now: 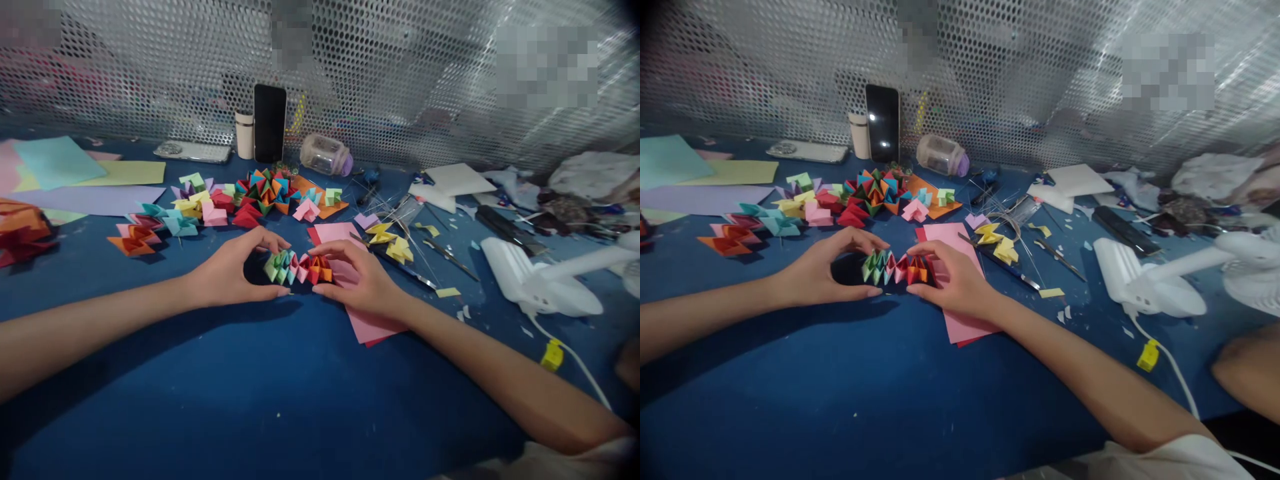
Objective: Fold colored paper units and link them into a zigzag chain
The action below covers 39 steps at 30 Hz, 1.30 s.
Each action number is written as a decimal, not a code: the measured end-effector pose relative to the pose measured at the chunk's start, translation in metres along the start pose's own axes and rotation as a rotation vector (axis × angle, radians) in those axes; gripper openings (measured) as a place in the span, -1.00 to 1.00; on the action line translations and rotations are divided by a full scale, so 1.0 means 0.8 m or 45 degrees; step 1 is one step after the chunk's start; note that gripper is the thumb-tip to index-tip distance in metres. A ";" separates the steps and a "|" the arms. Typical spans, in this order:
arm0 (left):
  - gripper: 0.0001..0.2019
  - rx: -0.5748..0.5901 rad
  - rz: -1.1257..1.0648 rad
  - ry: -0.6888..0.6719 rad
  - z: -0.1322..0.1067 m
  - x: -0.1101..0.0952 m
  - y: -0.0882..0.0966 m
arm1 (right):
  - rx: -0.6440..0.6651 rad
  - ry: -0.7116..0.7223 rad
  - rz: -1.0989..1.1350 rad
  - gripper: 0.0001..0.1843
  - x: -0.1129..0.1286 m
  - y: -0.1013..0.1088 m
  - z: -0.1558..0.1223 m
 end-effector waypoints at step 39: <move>-0.63 0.131 0.346 0.022 0.001 -0.012 -0.001 | -0.230 0.322 -0.244 -0.59 0.011 0.002 -0.008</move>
Point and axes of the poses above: each hand's wrist, its own z-axis towards the middle knuckle, its own y-axis out of the back of the hand, x = y × z, the point moved 4 cm from there along z, towards the middle knuckle, and after that the axes turned 2 degrees about -y, right-handed, at the moved point
